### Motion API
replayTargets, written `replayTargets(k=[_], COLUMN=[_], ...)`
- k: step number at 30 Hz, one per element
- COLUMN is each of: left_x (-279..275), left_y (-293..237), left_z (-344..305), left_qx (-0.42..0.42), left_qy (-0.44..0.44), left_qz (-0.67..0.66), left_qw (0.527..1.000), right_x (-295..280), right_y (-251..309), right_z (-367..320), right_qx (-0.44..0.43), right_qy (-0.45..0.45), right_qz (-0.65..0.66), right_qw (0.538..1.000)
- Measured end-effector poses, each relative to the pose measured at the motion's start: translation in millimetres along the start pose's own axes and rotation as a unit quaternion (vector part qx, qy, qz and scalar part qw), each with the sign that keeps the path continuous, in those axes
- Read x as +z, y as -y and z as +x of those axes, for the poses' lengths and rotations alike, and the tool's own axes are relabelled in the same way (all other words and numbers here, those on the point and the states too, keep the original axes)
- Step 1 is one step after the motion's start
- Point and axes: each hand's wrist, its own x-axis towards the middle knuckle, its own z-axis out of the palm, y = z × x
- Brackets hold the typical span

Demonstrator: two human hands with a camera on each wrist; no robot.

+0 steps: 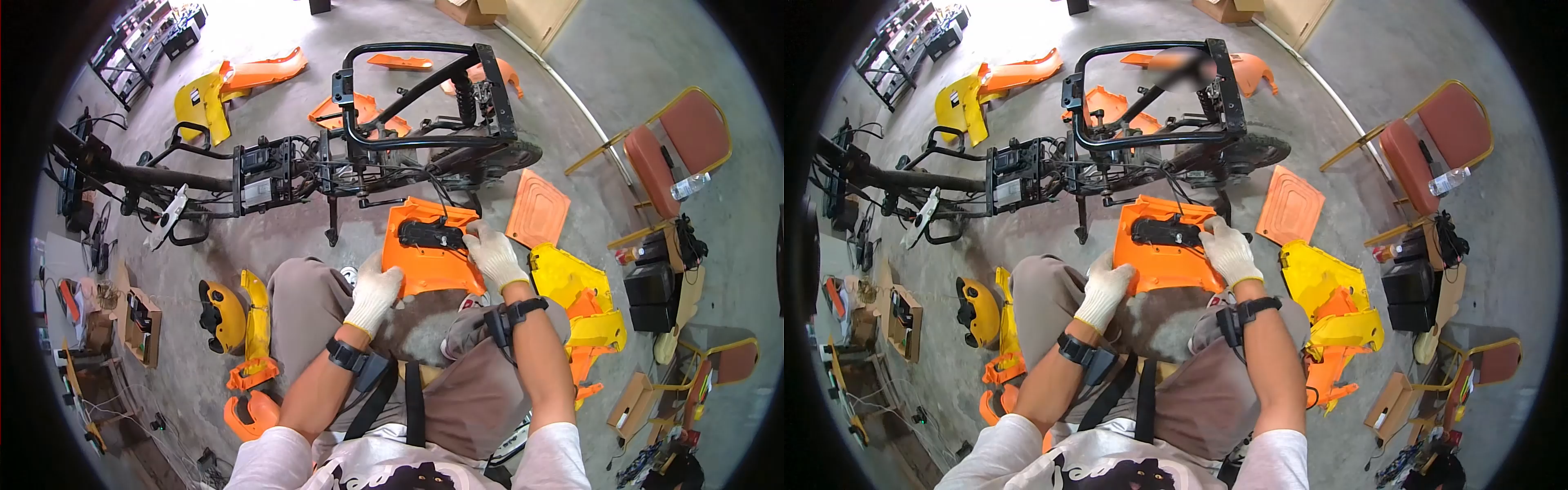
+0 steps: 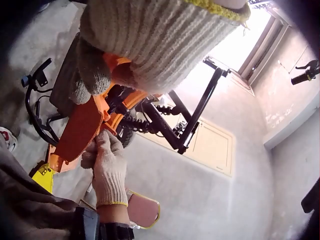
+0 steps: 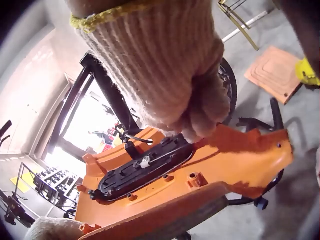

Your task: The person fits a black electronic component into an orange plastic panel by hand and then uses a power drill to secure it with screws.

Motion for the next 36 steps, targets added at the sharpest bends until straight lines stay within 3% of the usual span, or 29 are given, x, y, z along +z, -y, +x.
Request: replayTargets(k=[5,7,10,20,27,32,36], left_x=[1,2,3,1,4,0,-1], left_y=[9,4,0,5,5,18,22], left_z=[9,6,1,7,5,17,17], left_qx=[-0.012,-0.012,-0.023,-0.005,-0.001,0.025,0.019], left_qy=[0.008,0.015,-0.004,-0.012,-0.025,-0.03,-0.03], left_qz=[-0.014,-0.018,-0.018,0.006,-0.009,0.013,0.002], left_qw=[1.0,1.0,1.0,1.0,1.0,0.999,0.999], right_x=[-5,-3,-7,-1,-6,-7,-2], right_y=[-2,-10,-5,-4,-3,9,6], right_z=[-3,-4,-3,0,-5,-4,2], right_qx=[-0.031,-0.125,-0.072,-0.045,-0.114,-0.03,-0.033], right_qy=[0.004,-0.015,0.012,0.017,-0.015,0.03,0.031], right_qz=[-0.056,-0.066,-0.065,-0.079,-0.115,-0.113,-0.064], right_qw=[0.998,0.99,0.995,0.996,0.987,0.993,0.997])
